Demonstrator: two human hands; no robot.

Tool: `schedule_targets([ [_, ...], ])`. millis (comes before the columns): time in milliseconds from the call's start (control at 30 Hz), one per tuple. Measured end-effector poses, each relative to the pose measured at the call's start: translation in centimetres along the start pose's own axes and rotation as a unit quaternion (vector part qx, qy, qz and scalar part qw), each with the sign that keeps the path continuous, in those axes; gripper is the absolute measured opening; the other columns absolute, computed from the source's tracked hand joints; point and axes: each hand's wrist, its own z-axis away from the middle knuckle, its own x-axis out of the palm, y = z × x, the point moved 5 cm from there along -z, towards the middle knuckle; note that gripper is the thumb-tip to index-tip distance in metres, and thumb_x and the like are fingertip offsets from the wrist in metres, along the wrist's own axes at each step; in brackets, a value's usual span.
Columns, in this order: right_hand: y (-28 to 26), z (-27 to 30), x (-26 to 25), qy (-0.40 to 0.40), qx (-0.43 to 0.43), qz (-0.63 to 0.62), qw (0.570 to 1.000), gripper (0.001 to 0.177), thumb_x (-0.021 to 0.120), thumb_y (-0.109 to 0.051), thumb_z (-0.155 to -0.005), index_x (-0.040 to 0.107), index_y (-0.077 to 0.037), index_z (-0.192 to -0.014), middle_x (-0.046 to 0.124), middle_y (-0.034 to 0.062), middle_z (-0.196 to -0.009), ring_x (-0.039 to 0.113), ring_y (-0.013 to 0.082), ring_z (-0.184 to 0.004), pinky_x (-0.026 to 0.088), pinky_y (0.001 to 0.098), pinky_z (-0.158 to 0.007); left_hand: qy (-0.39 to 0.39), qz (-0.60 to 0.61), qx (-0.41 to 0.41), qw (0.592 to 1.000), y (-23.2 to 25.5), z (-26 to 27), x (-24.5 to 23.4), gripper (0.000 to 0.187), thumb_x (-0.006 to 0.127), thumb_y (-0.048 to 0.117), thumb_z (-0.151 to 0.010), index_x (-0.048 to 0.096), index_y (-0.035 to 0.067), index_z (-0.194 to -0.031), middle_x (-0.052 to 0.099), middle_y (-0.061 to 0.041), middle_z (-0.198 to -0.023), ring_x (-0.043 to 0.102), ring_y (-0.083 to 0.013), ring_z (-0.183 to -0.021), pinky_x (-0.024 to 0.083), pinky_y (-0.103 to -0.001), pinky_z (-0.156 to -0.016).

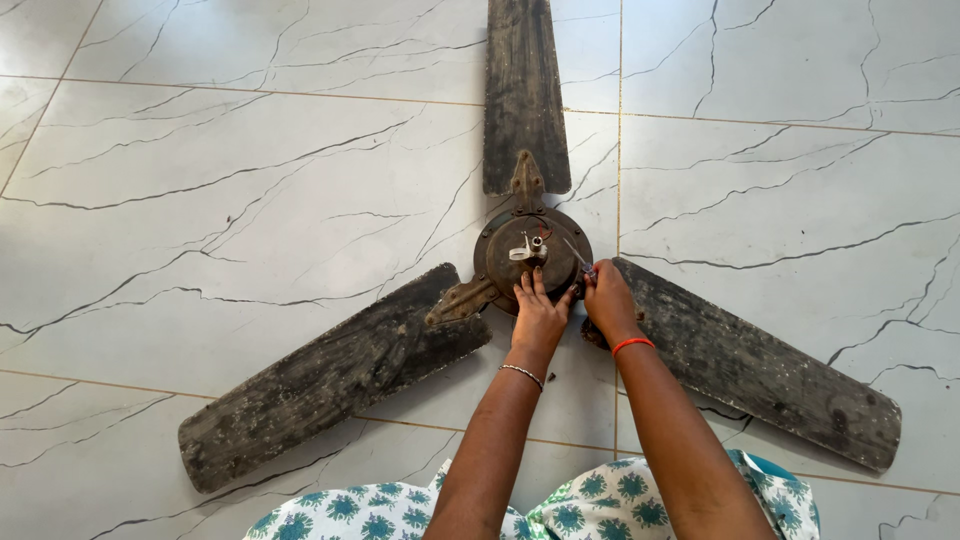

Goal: The person uses a screwdriver to loosen and remove the screws holding the blades to the ceiling fan motor. They detach one blade and set it aside, then continue to loosen the screws on the remaining blades.

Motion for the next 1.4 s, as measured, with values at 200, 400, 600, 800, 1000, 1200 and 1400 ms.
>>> schedule_targets([
  [200,0.6,-0.2,-0.3,0.049,-0.089,-0.033,0.994,0.019,0.064,-0.016,-0.099,0.057,0.000,-0.108,0.062,0.0217,-0.108,0.061,0.0441,-0.096,0.049,0.0491,-0.081,-0.026,-0.007,0.006,1.000,0.0,-0.1,0.3,0.053,0.041,0.027,-0.109,0.031,0.032,-0.161,0.030,-0.042,-0.156,0.037,-0.0591,-0.141,0.033,-0.066,-0.111],
  [400,-0.5,2.2,-2.3,0.024,-0.108,-0.108,0.988,0.018,0.068,-0.015,-0.098,0.060,0.000,-0.102,0.063,0.0195,-0.100,0.061,0.0425,-0.094,0.049,0.0470,-0.080,0.014,0.068,-0.021,0.997,-0.5,0.2,1.0,0.059,0.045,0.026,-0.104,0.030,0.036,-0.161,0.024,-0.035,-0.162,0.030,-0.0553,-0.146,0.027,-0.064,-0.117],
  [600,-2.2,6.5,-1.9,-0.052,-0.152,-0.149,0.976,0.024,0.075,-0.015,-0.085,0.063,-0.003,-0.101,0.066,0.0162,-0.095,0.065,0.0353,-0.082,0.052,0.0417,-0.073,0.011,0.132,-0.016,0.991,-2.0,2.6,1.3,0.064,0.054,0.017,-0.096,0.036,0.031,-0.156,0.014,-0.020,-0.168,0.019,-0.0417,-0.155,0.023,-0.054,-0.121],
  [800,-0.7,10.6,1.6,-0.120,-0.129,-0.089,0.980,0.023,0.083,-0.016,-0.083,0.068,0.000,-0.091,0.068,0.0172,-0.088,0.064,0.0340,-0.079,0.052,0.0413,-0.072,0.082,0.176,-0.035,0.980,-0.6,8.5,1.2,0.071,0.058,0.008,-0.091,0.036,0.008,-0.158,0.021,-0.019,-0.167,0.023,-0.0327,-0.154,0.025,-0.048,-0.122],
  [1000,1.3,13.7,3.7,-0.141,-0.037,-0.123,0.982,0.021,0.082,-0.015,-0.080,0.070,-0.004,-0.093,0.072,0.0139,-0.090,0.071,0.0304,-0.081,0.054,0.0392,-0.074,0.033,0.190,-0.020,0.981,2.2,11.1,4.0,0.058,0.058,0.006,-0.091,0.044,-0.001,-0.146,0.028,-0.019,-0.165,0.023,-0.0334,-0.155,0.023,-0.047,-0.123],
  [1200,0.5,14.3,2.5,-0.088,-0.068,-0.134,0.985,0.025,0.083,-0.016,-0.077,0.069,-0.002,-0.092,0.070,0.0133,-0.089,0.069,0.0319,-0.081,0.053,0.0415,-0.073,0.028,0.269,-0.042,0.962,3.9,11.8,4.9,0.057,0.057,0.005,-0.091,0.046,-0.003,-0.146,0.036,-0.019,-0.159,0.026,-0.0325,-0.152,0.024,-0.047,-0.122],
  [1400,0.2,14.3,-0.5,0.038,-0.008,-0.146,0.989,0.029,0.080,-0.028,-0.087,0.065,-0.003,-0.088,0.066,0.0112,-0.081,0.063,0.0278,-0.069,0.050,0.0381,-0.065,0.107,0.443,-0.125,0.881,3.4,11.4,4.3,0.047,0.065,0.011,-0.093,0.055,-0.001,-0.137,0.056,-0.021,-0.142,0.049,-0.0365,-0.137,0.040,-0.043,-0.114],
])
